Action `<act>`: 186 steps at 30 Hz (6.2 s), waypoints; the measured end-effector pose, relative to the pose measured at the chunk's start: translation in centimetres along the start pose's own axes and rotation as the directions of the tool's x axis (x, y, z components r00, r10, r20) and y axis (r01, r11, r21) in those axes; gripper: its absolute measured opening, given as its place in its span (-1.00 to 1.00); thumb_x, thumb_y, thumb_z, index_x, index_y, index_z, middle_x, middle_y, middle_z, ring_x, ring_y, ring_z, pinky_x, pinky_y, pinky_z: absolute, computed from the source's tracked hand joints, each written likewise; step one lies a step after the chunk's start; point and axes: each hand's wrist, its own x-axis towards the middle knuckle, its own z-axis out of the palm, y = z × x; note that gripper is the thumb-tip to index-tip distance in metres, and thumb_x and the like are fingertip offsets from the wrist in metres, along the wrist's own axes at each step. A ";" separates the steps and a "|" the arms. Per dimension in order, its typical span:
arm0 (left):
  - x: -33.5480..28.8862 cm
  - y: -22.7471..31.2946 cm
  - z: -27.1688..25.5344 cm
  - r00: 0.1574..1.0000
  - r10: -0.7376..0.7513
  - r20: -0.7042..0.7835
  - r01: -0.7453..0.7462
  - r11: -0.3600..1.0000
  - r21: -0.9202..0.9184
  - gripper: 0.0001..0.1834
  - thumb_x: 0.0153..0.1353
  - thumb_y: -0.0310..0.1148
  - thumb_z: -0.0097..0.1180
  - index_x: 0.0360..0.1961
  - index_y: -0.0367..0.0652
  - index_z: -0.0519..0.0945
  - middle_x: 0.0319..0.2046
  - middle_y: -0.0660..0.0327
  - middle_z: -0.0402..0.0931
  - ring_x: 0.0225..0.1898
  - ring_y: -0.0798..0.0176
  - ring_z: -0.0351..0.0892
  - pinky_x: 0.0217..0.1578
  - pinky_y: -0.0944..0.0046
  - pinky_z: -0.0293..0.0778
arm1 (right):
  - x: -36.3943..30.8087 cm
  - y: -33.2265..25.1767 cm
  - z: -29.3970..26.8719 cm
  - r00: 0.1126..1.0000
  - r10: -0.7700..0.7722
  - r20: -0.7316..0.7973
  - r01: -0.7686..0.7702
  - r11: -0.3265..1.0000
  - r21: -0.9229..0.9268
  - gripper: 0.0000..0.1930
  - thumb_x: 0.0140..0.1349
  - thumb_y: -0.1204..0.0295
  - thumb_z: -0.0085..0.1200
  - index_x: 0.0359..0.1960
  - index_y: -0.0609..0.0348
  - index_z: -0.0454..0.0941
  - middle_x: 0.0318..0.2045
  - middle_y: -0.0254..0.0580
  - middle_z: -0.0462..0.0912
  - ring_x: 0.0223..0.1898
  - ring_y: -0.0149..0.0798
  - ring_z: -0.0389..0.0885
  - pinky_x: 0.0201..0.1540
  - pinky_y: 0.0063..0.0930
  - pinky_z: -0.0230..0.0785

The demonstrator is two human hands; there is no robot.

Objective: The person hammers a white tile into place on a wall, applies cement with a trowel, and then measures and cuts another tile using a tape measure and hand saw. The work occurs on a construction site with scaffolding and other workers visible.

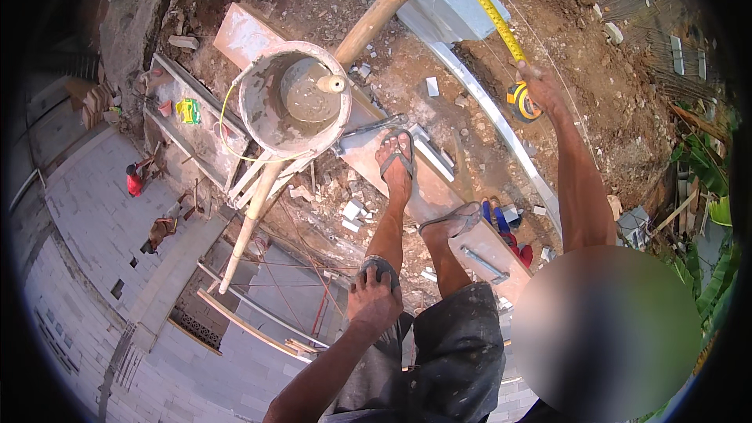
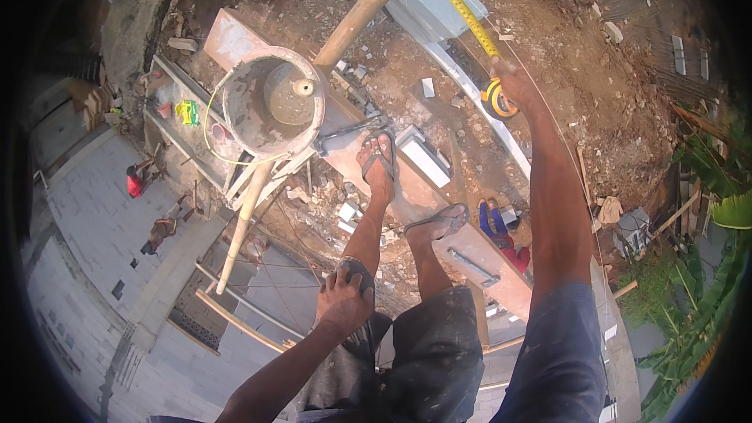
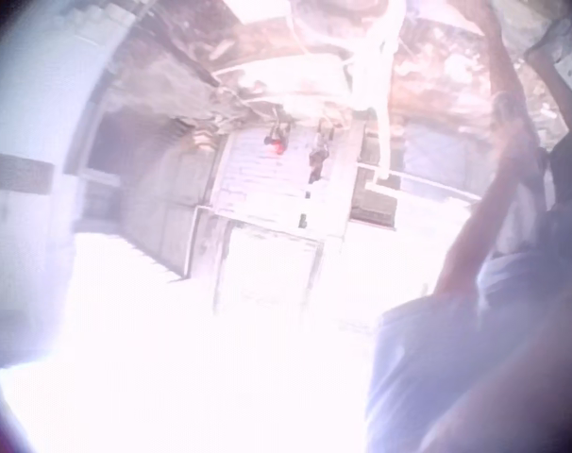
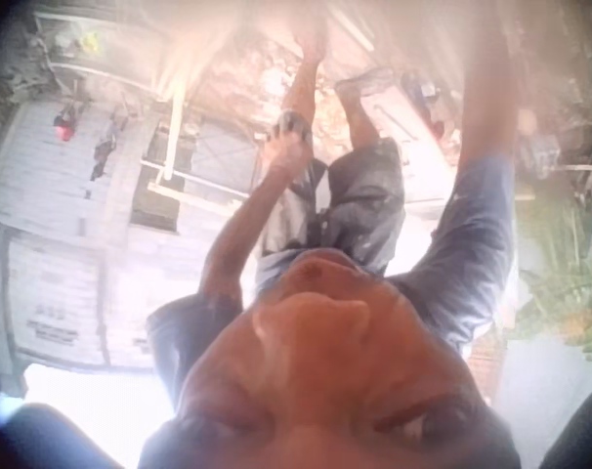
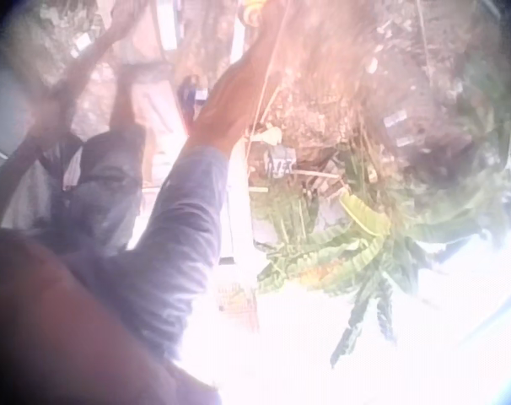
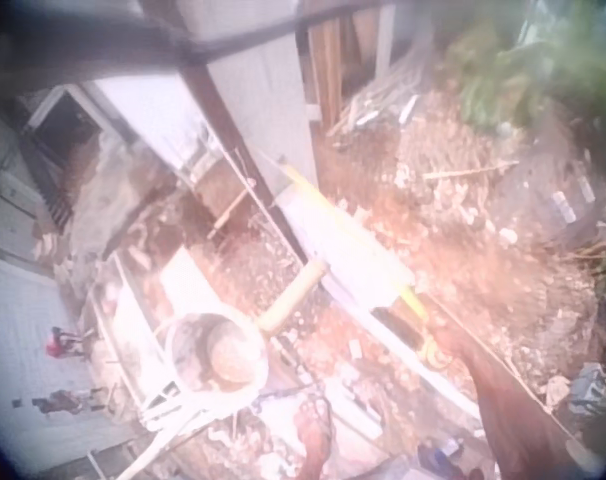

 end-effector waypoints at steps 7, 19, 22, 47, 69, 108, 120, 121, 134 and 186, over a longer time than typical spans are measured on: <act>0.5 -0.3 -0.6 0.999 0.035 -0.033 -0.033 0.998 0.054 -0.51 0.16 -0.08 0.01 0.02 -0.19 0.49 0.17 -0.05 0.29 0.18 -0.15 0.31 0.13 -0.09 0.30 | -5.0 2.5 2.3 0.999 -0.014 -0.042 0.018 0.995 0.098 -0.46 0.29 -0.12 -0.06 -0.43 0.18 0.57 -0.59 -0.30 0.53 -0.48 -0.42 0.46 -0.36 -0.43 0.32; 0.4 2.0 -2.1 0.999 -0.033 0.003 0.033 0.992 0.124 -0.50 0.17 -0.06 0.00 0.02 -0.19 0.50 0.18 -0.01 0.31 0.19 -0.13 0.31 0.14 -0.06 0.30 | -28.6 7.3 6.2 0.975 0.061 0.216 -0.066 0.998 0.017 -0.46 0.30 -0.09 -0.10 -0.39 0.21 0.62 -0.53 -0.01 0.62 -0.43 -0.11 0.63 -0.29 -0.28 0.43; 0.0 2.4 -2.3 0.998 -0.041 -0.039 0.045 0.993 0.108 -0.50 0.15 -0.04 0.02 0.02 -0.16 0.51 0.17 0.05 0.33 0.17 -0.08 0.33 0.12 -0.03 0.34 | -33.2 9.2 4.3 0.947 0.107 0.303 -0.092 0.994 -0.064 -0.46 0.29 -0.10 -0.13 -0.36 0.15 0.64 -0.51 0.01 0.63 -0.39 -0.03 0.63 -0.26 -0.24 0.44; -11.5 -3.4 -1.3 0.956 0.240 -0.171 -0.268 0.950 -0.163 -0.41 0.24 0.01 -0.10 0.26 0.01 0.34 0.31 0.04 0.19 0.33 -0.04 0.14 0.29 0.05 0.14 | -52.6 12.8 -6.6 0.917 0.374 0.141 -0.343 0.917 -0.205 -0.46 0.19 -0.04 -0.09 -0.38 0.28 0.64 -0.36 0.26 0.63 -0.15 0.16 0.61 -0.09 -0.06 0.41; -5.1 -6.4 -24.3 0.855 0.445 -0.267 -0.462 0.887 0.001 -0.66 0.16 -0.20 0.06 -0.21 -0.27 0.61 -0.40 0.00 0.60 -0.33 0.05 0.59 -0.24 0.13 0.45 | -69.3 8.4 2.8 0.582 0.807 0.100 -0.801 0.548 0.240 -0.47 0.18 0.06 -0.12 -0.19 0.35 0.61 -0.15 0.31 0.59 -0.03 0.19 0.56 0.05 -0.10 0.40; -4.6 29.7 -29.5 0.535 0.766 0.357 -0.783 0.291 0.551 -0.57 -0.10 -0.49 0.13 -0.09 -0.30 0.58 -0.45 0.14 0.60 -0.40 0.28 0.56 -0.33 0.26 0.48 | -72.3 -19.1 37.2 0.231 0.878 0.419 -0.646 -0.184 0.741 -0.61 0.12 0.21 -0.07 -0.17 0.18 0.64 -0.25 0.25 0.64 -0.13 0.22 0.60 -0.05 -0.08 0.44; 1.6 25.3 -34.2 0.659 0.699 0.276 -0.666 0.373 0.647 -0.56 -0.23 -0.45 0.28 -0.19 -0.31 0.65 -0.63 0.21 0.53 -0.61 0.34 0.49 -0.57 0.30 0.42 | -70.7 -10.5 31.3 0.366 0.926 0.095 -0.710 0.212 0.672 -0.77 0.08 0.37 0.03 -0.32 0.20 0.65 -0.51 0.12 0.65 -0.37 0.11 0.69 -0.33 -0.06 0.55; 2.1 26.3 -33.3 0.635 0.726 0.262 -0.648 0.317 0.692 -0.67 -0.21 -0.46 0.23 -0.30 -0.29 0.65 -0.64 0.25 0.49 -0.62 0.36 0.45 -0.59 0.30 0.37 | -70.3 -9.3 32.8 0.332 0.941 0.069 -0.713 0.202 0.672 -0.78 0.09 0.37 0.03 -0.32 0.20 0.64 -0.50 0.14 0.65 -0.37 0.10 0.69 -0.34 -0.07 0.55; -9.8 38.4 -14.5 0.527 0.712 0.464 -0.756 0.143 0.639 -0.77 -0.11 -0.36 0.13 -0.42 -0.29 0.61 -0.60 0.17 0.53 -0.52 0.30 0.46 -0.42 0.21 0.39 | -77.4 -3.2 30.9 -0.051 0.886 0.460 -0.232 -0.458 0.858 -0.62 0.21 0.21 -0.06 -0.24 0.32 0.60 -0.23 0.35 0.60 -0.12 0.21 0.60 -0.05 -0.01 0.44; -34.2 85.9 48.8 0.344 0.630 0.697 -0.878 -0.048 0.477 -0.57 0.12 -0.17 0.22 -0.09 -0.28 0.61 -0.27 0.08 0.65 -0.20 0.22 0.62 -0.14 0.25 0.49 | -103.4 29.8 22.6 0.193 0.690 0.698 -0.516 -0.534 0.670 -0.50 0.20 0.13 -0.07 -0.11 0.38 0.58 -0.10 0.29 0.59 0.02 0.14 0.55 0.10 -0.14 0.39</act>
